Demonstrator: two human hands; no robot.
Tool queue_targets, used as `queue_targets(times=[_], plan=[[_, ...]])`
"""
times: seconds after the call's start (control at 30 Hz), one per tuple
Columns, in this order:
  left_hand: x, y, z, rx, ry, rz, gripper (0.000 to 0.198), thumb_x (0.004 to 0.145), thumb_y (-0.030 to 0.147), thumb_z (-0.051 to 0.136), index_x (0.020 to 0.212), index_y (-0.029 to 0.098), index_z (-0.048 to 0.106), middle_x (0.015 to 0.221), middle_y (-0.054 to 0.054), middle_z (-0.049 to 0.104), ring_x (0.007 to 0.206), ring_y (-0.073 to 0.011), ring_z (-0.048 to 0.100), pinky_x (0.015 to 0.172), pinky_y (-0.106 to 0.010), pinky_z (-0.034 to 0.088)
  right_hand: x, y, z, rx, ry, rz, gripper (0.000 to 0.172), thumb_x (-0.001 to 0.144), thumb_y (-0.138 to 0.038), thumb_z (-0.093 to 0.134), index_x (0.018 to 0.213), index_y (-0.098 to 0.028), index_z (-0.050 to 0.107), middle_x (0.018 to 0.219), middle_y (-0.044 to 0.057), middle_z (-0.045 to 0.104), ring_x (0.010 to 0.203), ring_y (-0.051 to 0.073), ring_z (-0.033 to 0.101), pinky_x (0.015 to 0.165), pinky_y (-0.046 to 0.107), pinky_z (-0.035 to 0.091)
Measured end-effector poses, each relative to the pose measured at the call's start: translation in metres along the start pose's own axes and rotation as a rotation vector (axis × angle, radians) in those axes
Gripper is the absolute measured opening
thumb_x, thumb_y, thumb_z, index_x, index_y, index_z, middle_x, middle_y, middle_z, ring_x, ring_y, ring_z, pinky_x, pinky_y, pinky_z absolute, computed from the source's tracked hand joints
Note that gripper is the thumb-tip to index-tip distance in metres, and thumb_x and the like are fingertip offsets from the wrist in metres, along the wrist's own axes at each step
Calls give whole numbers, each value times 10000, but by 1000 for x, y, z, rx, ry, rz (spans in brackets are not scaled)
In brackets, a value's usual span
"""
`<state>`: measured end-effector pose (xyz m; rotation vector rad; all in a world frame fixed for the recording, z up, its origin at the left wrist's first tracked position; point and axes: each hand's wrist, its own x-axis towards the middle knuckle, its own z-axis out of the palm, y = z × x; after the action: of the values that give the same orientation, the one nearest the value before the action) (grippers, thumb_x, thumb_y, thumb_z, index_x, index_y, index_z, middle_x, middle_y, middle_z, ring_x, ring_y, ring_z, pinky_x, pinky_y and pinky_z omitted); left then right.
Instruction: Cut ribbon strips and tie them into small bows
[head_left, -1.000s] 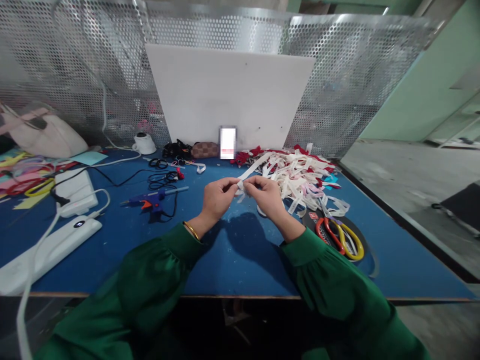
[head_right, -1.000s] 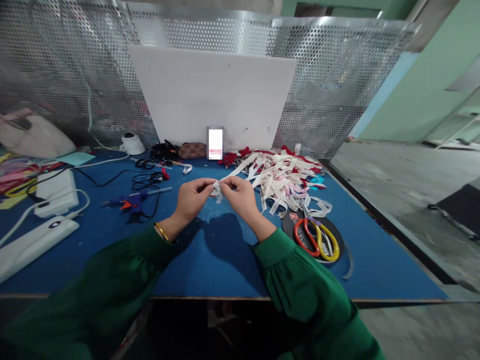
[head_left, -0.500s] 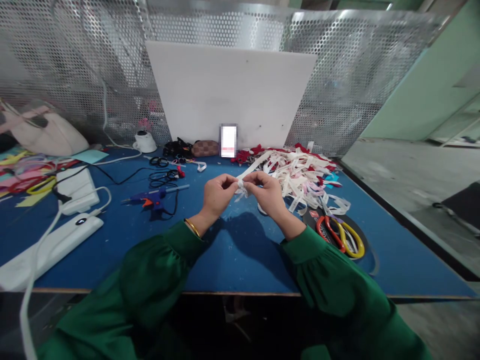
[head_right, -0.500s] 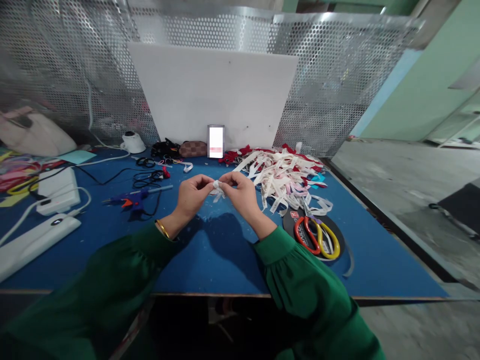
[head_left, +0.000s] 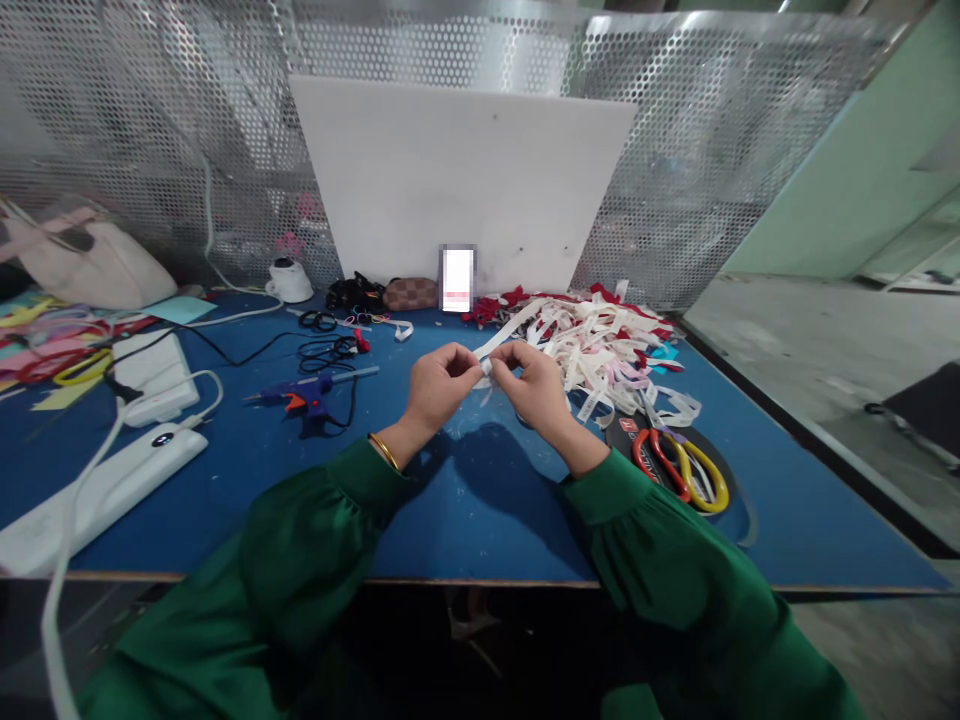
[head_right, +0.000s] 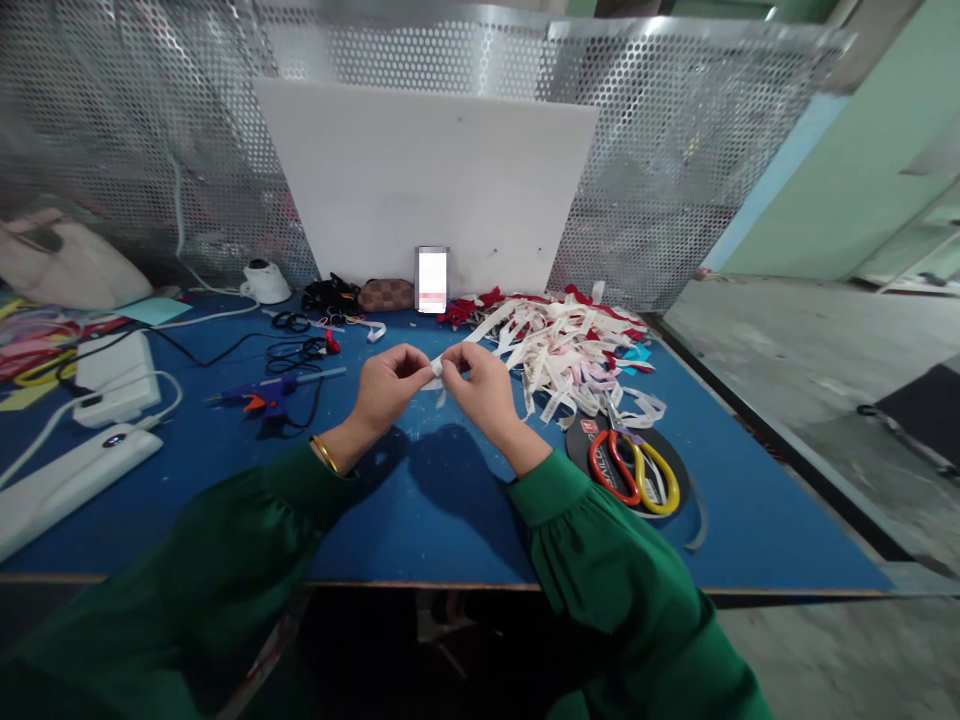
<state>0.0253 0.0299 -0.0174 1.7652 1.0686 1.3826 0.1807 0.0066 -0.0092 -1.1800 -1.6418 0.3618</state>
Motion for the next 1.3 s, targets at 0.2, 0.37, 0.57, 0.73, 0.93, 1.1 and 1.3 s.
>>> queue_targets(times=[0.2,0.37,0.57,0.73,0.93,1.1,1.3], plan=[[0,0,3,-93,-23,-24,169,735,297,703,684,189,584,647,26,560,602,-106,488,594,-241,390,2,4,0,44,58,20,90,830,-229,529,754,-214,575,714,-1,605,663,146,536,650,284,408],[0,4,3,-332,-85,-204,139,711,287,677,759,187,594,737,7,618,640,-138,624,607,-262,485,2,4,1,107,57,81,111,847,-265,530,757,-213,567,687,-5,594,623,137,503,611,280,384],[0,5,5,-303,-69,-242,280,717,432,740,739,168,649,684,-6,621,640,-141,606,592,-265,511,0,2,2,86,20,42,113,846,-271,542,764,-211,592,693,-7,598,622,136,495,616,285,376],[-1,1,9,-399,-57,-312,320,650,435,814,680,157,659,671,-6,632,629,-123,593,644,-282,537,6,7,4,408,44,275,156,791,-351,609,739,-203,612,642,-19,571,592,129,478,576,271,376],[-2,1,9,-472,6,-363,351,613,452,846,712,154,690,717,-21,680,645,-130,615,656,-286,537,8,11,1,392,-15,288,335,811,-515,629,719,-194,662,656,1,608,643,142,525,598,276,387],[-4,3,11,-504,44,-359,336,591,429,858,706,153,704,690,-4,672,659,-126,615,687,-289,542,5,11,3,379,-31,267,260,710,-430,760,711,-188,664,624,-16,592,579,119,480,552,265,359],[-6,5,14,-656,-82,-535,331,554,376,876,703,146,691,714,-25,691,624,-113,611,633,-249,482,4,12,8,677,53,371,234,650,-372,775,650,-181,641,601,-30,563,557,96,452,560,257,353]])
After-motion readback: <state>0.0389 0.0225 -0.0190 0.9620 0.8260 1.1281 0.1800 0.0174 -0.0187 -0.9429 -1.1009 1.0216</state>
